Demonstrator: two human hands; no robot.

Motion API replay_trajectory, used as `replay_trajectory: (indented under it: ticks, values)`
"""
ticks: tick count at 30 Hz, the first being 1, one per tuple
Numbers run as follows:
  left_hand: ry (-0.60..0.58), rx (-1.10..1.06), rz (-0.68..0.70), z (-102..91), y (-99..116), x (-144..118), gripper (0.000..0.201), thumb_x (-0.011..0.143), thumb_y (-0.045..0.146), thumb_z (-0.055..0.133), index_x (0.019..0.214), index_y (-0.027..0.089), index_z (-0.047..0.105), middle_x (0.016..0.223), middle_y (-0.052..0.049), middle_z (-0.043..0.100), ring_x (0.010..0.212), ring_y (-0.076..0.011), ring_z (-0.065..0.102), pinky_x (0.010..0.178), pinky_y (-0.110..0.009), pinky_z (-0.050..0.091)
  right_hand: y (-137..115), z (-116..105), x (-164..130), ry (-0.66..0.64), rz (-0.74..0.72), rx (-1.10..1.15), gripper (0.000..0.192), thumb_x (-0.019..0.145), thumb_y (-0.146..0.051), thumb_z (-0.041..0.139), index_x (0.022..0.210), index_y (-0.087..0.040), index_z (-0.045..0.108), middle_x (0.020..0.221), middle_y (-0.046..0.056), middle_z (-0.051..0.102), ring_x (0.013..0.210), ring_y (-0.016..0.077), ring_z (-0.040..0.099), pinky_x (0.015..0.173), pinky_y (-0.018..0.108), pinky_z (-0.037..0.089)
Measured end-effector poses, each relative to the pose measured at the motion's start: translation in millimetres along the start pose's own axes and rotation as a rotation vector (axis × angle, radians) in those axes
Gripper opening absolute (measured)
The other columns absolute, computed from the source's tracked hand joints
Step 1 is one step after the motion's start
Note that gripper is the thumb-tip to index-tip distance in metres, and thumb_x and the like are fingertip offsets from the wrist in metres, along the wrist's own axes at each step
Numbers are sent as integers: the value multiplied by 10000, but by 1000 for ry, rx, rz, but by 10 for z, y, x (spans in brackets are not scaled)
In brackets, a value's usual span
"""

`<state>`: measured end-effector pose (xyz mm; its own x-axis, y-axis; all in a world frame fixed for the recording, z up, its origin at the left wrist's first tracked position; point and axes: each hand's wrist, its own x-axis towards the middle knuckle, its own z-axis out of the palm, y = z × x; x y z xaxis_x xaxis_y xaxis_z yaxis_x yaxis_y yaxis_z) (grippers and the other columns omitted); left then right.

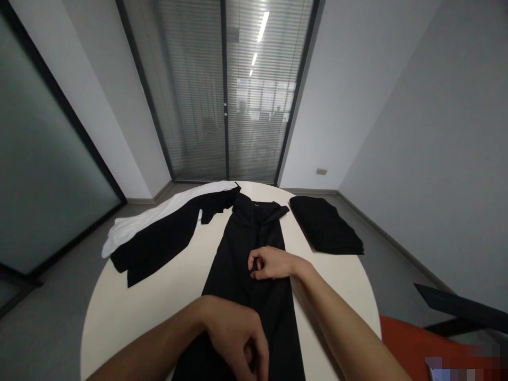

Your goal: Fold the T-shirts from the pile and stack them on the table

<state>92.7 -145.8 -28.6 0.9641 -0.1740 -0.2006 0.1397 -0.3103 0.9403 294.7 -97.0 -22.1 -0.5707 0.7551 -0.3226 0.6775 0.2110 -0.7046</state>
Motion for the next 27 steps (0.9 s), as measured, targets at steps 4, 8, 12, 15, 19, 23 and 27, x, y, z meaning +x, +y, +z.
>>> replay_trajectory:
  ticks: [4,8,12,15,19,23,27]
  values:
    - [569,340,91,-136,80,-34,203,859,395,703,844,201,759,821,-17,690,802,-152,631,834,-267,501,27,-17,-56,-152,1,253,276,873,-315,619,1097,-155,623,629,-52,603,432,74,516,467,181,396]
    - [817,618,15,-235,-18,-37,312,892,293,640,1188,216,696,1303,-91,637,1303,-252,513,1165,-439,331,201,-112,-48,349,-43,236,342,973,-425,468,1131,-159,613,591,-58,525,481,99,489,495,204,383]
    - [738,735,-207,-223,-135,-11,696,861,371,684,1506,296,434,1669,-106,183,1526,-387,147,1203,-640,143,466,-264,-1,880,105,49,306,985,-362,436,1178,-188,598,748,4,618,682,162,598,661,265,453]
    - [659,717,-243,-203,-133,-26,664,869,374,675,1493,350,449,1677,-74,163,1529,-394,129,1199,-640,177,625,-398,29,1028,327,-19,350,965,-229,430,1299,-178,524,1026,87,691,889,205,664,795,299,482]
    - [614,675,-228,-228,-72,-115,655,832,358,716,1453,357,509,1656,-66,242,1526,-386,157,1200,-609,222,728,-609,99,988,606,-137,572,884,-72,460,1451,-127,403,1331,187,605,1176,267,618,929,328,474]
    - [574,677,-198,-274,-61,-206,638,815,442,740,1418,358,551,1637,-76,286,1513,-386,211,1193,-588,248,766,-804,204,897,717,-177,527,854,-81,538,1379,-79,495,1252,242,641,1147,322,641,920,378,491]
    - [623,719,-176,-318,-77,-205,518,851,434,706,1349,334,607,1552,-64,424,1467,-343,317,1181,-541,285,801,-967,291,902,755,-171,329,913,-193,513,1207,-105,634,1177,247,674,1103,340,663,889,415,505]
